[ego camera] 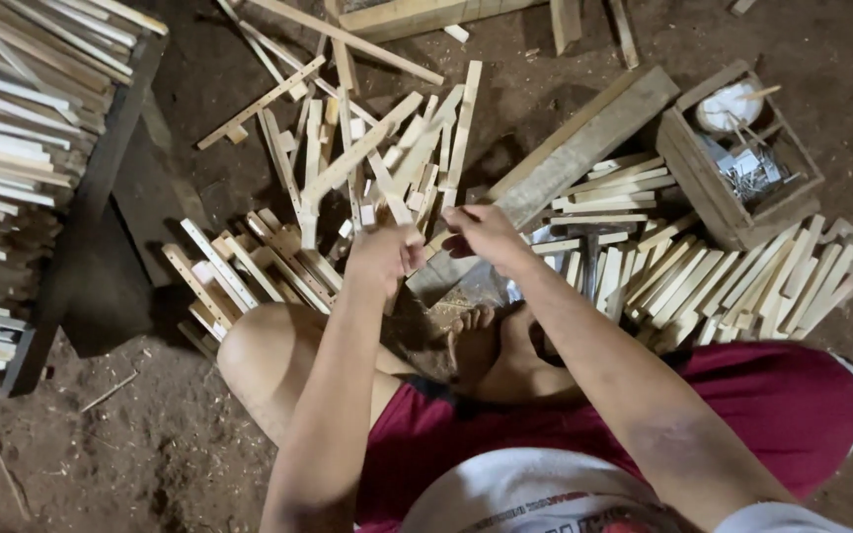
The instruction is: The person sits on the floor and assembles small wooden frames by nailing thin wooden pieces together. They repeatedly pick up nails, position the wood, and hammer the nails in place, then set the finished pieces aside.
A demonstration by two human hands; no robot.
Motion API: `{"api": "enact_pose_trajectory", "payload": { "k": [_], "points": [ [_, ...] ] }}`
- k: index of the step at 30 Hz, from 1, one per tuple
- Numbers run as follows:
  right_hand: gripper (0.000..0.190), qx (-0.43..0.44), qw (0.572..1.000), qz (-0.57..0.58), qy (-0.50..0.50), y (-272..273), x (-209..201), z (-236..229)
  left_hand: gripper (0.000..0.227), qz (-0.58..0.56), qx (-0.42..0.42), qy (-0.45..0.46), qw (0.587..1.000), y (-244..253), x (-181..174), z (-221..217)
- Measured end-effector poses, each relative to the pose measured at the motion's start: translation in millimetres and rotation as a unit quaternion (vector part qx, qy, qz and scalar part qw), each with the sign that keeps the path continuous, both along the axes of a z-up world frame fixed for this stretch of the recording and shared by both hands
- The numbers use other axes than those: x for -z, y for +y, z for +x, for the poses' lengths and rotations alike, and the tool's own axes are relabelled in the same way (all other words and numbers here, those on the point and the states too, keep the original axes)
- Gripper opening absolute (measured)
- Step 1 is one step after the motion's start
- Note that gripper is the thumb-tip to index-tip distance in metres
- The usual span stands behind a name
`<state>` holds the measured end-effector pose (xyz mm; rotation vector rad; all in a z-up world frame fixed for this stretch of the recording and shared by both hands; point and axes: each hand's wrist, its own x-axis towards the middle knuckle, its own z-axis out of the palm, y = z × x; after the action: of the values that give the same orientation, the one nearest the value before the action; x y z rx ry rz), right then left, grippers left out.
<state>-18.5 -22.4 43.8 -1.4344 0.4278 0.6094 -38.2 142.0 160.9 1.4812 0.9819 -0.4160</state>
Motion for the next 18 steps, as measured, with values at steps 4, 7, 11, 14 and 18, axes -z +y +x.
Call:
{"api": "enact_pose_trajectory", "payload": {
  "k": [4,7,11,14,18],
  "points": [
    [0.072,-0.047,0.998,0.049,-0.018,6,-35,-17,0.018,-0.019,0.022,-0.024,0.999,-26,-27,-42],
    [0.089,-0.183,0.975,-0.117,-0.041,13,-2,-31,0.013,0.009,0.102,-0.017,0.995,-39,-4,-68],
    [0.049,-0.253,0.933,-0.233,-0.108,-1,-40,-51,0.025,0.123,0.339,-0.041,0.932,-45,-16,-90],
    [0.037,-0.195,0.965,-0.135,-0.115,-29,-67,-61,0.048,0.181,0.423,-0.048,0.886,-38,-12,-80],
    [0.056,-0.086,0.994,0.005,-0.069,-33,-88,-85,0.068,0.192,0.398,-0.077,0.894,-45,-6,-41]
  ]
}}
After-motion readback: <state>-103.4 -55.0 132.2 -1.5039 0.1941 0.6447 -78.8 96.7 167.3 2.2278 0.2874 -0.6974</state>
